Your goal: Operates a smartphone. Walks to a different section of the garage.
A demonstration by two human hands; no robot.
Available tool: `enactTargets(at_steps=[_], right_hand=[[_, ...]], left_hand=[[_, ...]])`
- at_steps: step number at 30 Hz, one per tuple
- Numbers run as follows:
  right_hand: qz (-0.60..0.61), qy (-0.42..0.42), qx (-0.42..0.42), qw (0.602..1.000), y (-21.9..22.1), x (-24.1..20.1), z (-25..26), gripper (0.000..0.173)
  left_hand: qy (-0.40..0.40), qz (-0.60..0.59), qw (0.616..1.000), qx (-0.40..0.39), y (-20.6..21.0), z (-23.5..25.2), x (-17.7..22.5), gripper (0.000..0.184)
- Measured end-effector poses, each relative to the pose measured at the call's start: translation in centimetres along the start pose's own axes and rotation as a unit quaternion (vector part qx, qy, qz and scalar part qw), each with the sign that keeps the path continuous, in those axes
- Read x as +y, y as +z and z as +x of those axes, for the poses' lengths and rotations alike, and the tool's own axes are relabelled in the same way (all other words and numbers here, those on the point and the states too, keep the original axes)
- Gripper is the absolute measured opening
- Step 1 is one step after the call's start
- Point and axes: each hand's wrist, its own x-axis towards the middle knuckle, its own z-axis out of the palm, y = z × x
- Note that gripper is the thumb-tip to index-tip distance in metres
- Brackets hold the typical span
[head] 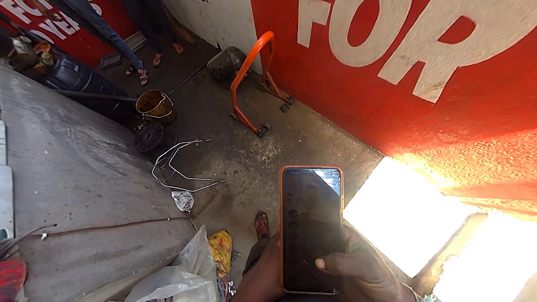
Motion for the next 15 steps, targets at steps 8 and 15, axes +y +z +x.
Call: enactTargets(at_steps=[8,15], right_hand=[[-0.012,0.010,0.008,1.000,0.2,-0.2,0.1,0.045],[-0.012,0.012,0.012,1.000,0.4,-0.5,0.3,0.043]], left_hand=[[-0.001,-0.012,1.000,0.008,-0.5,0.3,1.2,0.061],[0.016,0.004,1.000,0.014,0.0,0.2,-0.1,0.063]])
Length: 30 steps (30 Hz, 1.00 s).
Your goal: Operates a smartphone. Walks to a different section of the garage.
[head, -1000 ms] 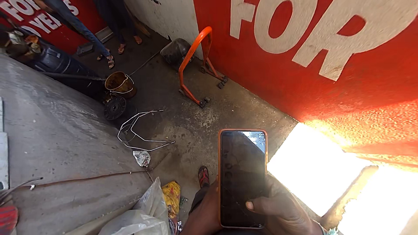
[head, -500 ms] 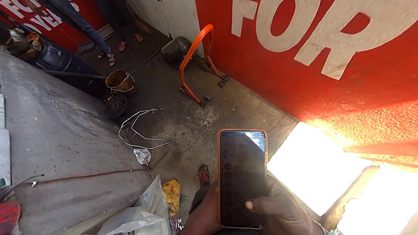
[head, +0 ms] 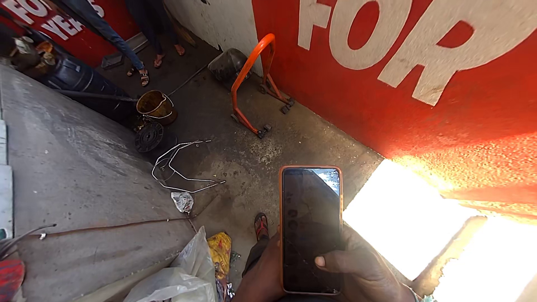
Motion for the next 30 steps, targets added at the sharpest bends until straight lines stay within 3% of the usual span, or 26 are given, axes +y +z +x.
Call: enactTargets(at_steps=[30], right_hand=[[0.003,0.005,0.013,1.000,0.21,0.10,-0.08,0.040]], left_hand=[[-0.010,0.001,1.000,-0.006,-0.05,0.04,0.29,0.065]])
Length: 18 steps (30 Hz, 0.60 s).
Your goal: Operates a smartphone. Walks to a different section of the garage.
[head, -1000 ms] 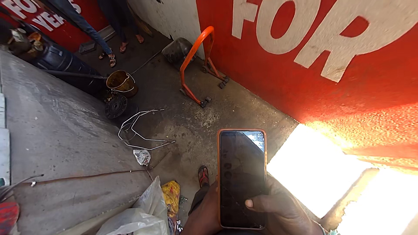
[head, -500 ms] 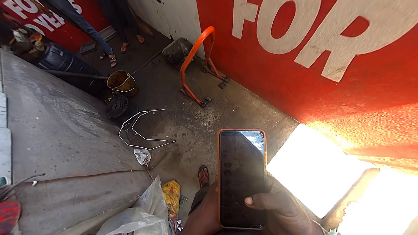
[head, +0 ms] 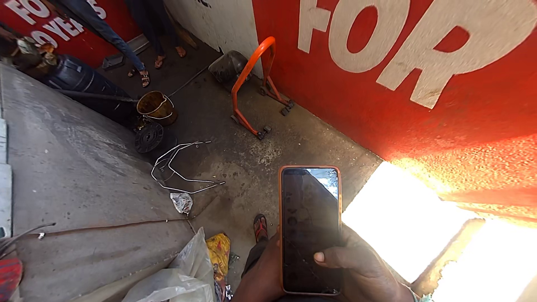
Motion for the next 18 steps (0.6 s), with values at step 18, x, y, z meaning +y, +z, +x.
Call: enactTargets(at_steps=[18], right_hand=[[-0.044,0.005,0.027,0.999,0.33,-0.52,-0.61,0.040]], left_hand=[[-0.006,0.009,1.000,0.001,0.35,-0.89,0.45,0.063]])
